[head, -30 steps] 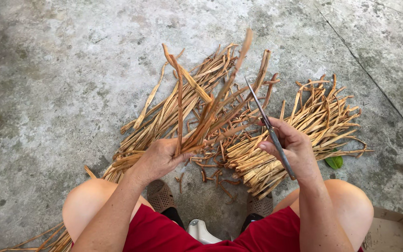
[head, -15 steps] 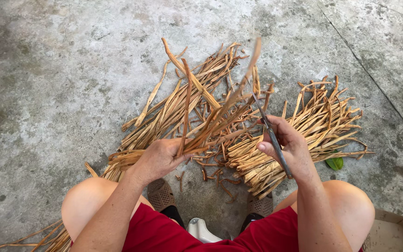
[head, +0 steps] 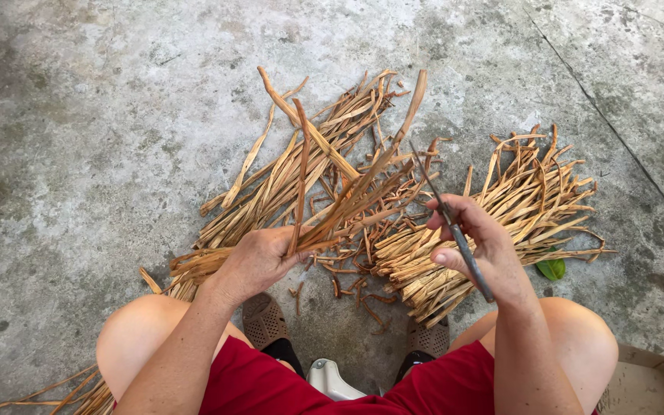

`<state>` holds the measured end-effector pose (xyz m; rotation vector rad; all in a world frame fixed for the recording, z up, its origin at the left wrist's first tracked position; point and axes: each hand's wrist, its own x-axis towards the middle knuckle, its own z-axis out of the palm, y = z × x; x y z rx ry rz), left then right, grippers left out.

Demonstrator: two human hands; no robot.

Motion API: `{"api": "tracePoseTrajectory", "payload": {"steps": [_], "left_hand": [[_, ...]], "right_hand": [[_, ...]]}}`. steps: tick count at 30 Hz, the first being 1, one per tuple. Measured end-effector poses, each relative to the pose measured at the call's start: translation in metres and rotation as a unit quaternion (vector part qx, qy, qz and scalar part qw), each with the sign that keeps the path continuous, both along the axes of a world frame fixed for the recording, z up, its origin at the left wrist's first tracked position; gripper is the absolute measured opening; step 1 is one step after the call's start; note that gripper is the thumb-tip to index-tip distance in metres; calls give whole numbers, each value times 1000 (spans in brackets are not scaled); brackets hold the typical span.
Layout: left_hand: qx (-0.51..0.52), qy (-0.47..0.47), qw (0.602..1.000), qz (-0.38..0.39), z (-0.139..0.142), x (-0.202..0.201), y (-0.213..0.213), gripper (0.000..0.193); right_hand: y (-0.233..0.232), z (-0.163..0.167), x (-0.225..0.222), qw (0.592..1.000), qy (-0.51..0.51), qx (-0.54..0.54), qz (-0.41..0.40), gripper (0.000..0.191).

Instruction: The person sits on a small stool and uses scissors to cut long dried plant strips into shorter pieces. They repeatedly pick up bundles of strips, cut them, and drop the pieces onto the floor.

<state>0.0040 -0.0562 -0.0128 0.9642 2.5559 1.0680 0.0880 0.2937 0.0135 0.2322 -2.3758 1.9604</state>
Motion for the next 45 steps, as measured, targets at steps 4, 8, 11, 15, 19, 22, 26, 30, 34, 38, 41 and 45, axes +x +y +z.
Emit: {"api": "tracePoseTrajectory", "payload": {"steps": [4,8,11,15,19,22,26,30,34,38,41,45], "left_hand": [[-46,30,998,-4,-3,3,4,27],[-27,65,997,-30,-3,4,7,36],[-41,71,996,-28,-3,4,8,35],[-51,87,995,-24,-6,5,6,36],[-101,111,988,-43,-12,6,7,42],[-160,128,977,-61,-16,6,9,47],[-135,154,976,-75,-18,8,9,47],[-167,134,972,-94,-19,11,10,50],[-159,138,972,-101,-20,11,11,52],[-164,129,973,-104,-21,10,11,57],[-161,134,972,-105,-20,9,11,59],[-140,143,974,-105,-14,10,9,62]], "right_hand": [[-7,4,3,1000,-15,-25,12,66],[-3,-4,4,999,-25,-39,-10,59],[4,-13,3,996,-46,-60,-42,53],[20,-13,2,993,-42,-90,-67,55],[31,0,3,998,-57,10,1,61],[30,9,3,991,-53,116,25,65],[25,19,5,975,-57,212,35,70],[20,26,4,971,-55,229,40,69],[15,29,2,961,-22,261,82,69],[12,17,3,956,-78,278,56,71],[19,2,7,980,-75,183,38,69],[42,-9,2,996,-88,4,7,62]]}}
